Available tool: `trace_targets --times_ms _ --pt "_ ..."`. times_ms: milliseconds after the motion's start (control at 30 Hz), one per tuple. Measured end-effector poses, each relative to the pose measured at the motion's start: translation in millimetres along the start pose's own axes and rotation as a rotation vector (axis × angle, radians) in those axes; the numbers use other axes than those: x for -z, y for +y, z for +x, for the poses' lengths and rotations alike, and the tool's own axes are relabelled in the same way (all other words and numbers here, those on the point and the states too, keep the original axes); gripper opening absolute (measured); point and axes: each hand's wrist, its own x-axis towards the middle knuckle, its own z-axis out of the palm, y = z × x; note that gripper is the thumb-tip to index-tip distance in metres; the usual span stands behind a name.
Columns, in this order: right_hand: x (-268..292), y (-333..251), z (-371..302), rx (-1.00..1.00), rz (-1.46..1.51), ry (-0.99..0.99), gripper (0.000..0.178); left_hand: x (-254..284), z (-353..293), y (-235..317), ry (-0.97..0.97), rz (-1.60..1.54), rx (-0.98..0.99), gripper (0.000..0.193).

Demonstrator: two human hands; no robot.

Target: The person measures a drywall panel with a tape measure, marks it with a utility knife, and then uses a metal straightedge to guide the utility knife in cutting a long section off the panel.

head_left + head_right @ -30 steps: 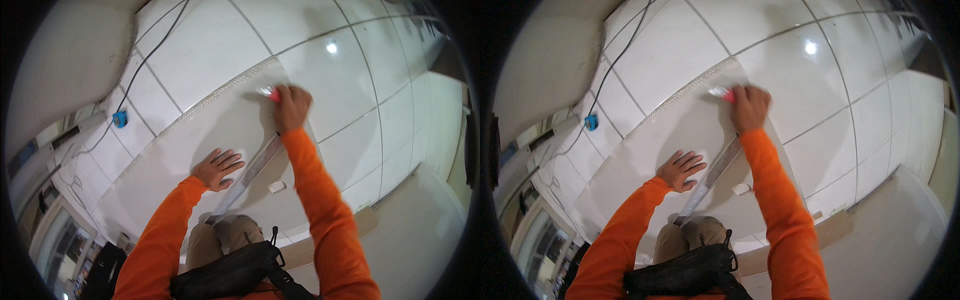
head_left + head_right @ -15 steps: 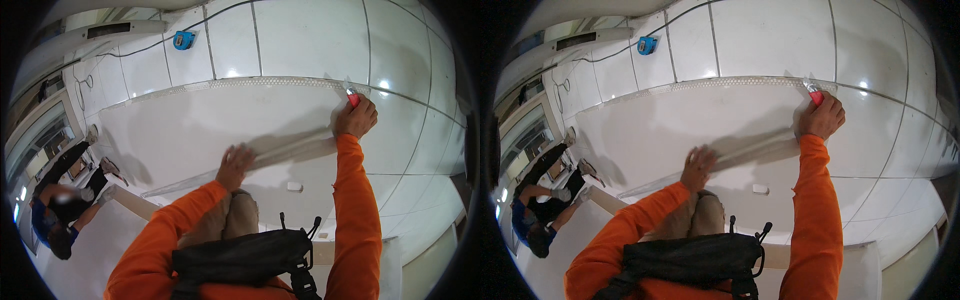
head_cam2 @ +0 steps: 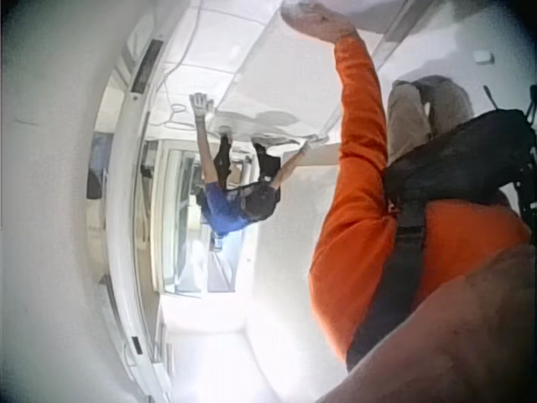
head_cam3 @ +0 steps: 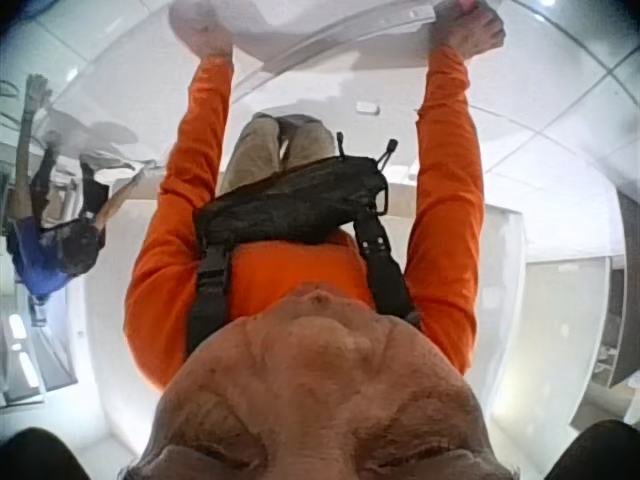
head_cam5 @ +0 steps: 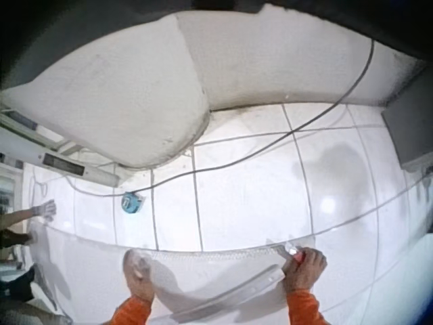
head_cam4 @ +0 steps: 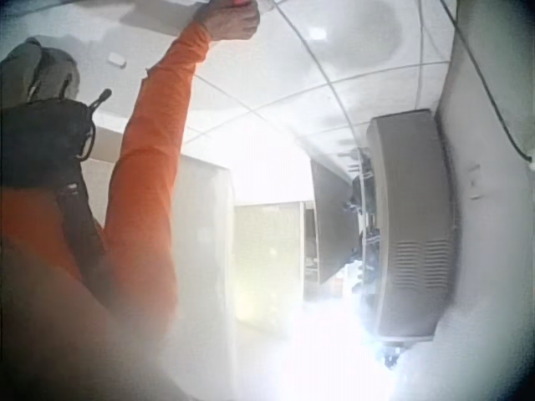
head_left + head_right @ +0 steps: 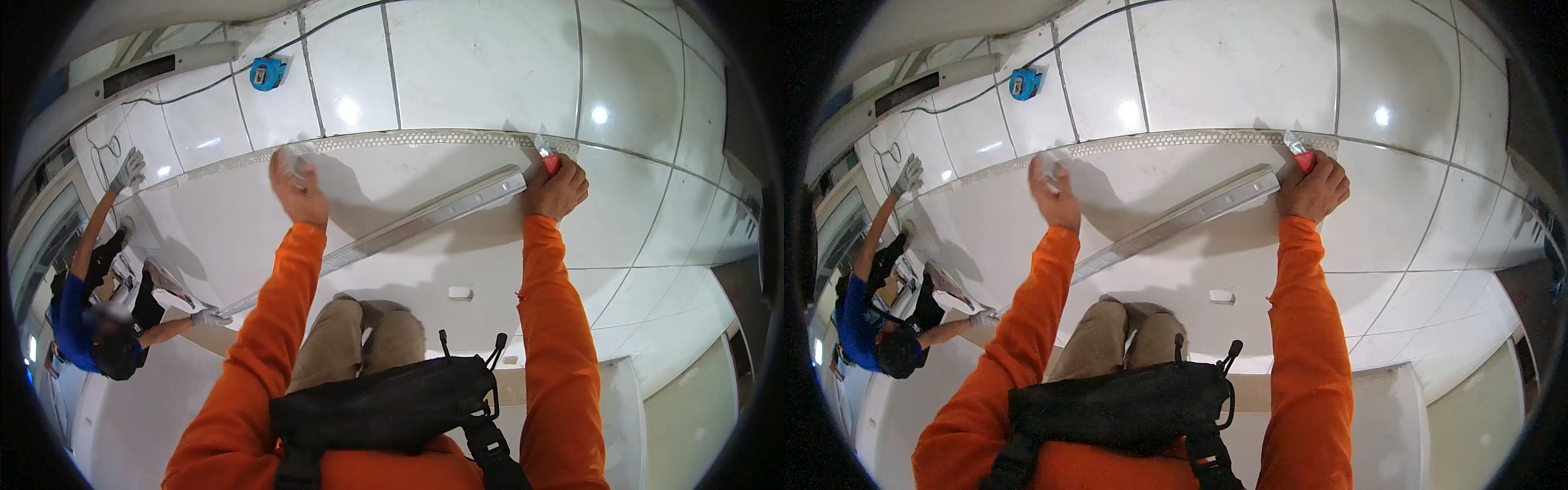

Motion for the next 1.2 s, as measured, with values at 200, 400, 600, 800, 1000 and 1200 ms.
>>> trace_targets --times_ms 200,400,600,800,1000,1200 --pt "5.7 -6.0 2.8 -0.054 0.016 -0.071 0.024 67.2 -206.8 -11.3 -0.075 -0.117 1.024 0.037" --pt "1.7 -3.2 -0.1 -0.019 0.046 -0.035 0.025 29.2 -231.0 -103.5 0.56 0.248 1.207 0.052" --pt "2.2 1.8 -2.9 0.048 -0.011 -0.008 0.023 13.1 -206.6 -83.1 0.214 0.545 1.297 0.054" --pt "-13.7 7.6 -1.1 0.025 -0.141 0.027 0.017 6.0 -181.2 -68.8 0.613 0.536 1.375 0.054" --pt "19.6 -5.0 20.4 0.34 -0.049 -0.037 0.017 15.3 -166.9 -85.9 0.648 0.522 1.452 0.054" --pt "-9.3 -143.7 74.5 0.868 0.072 -0.073 0.019 18.0 -191.5 -67.6 0.565 0.57 1.438 0.054"
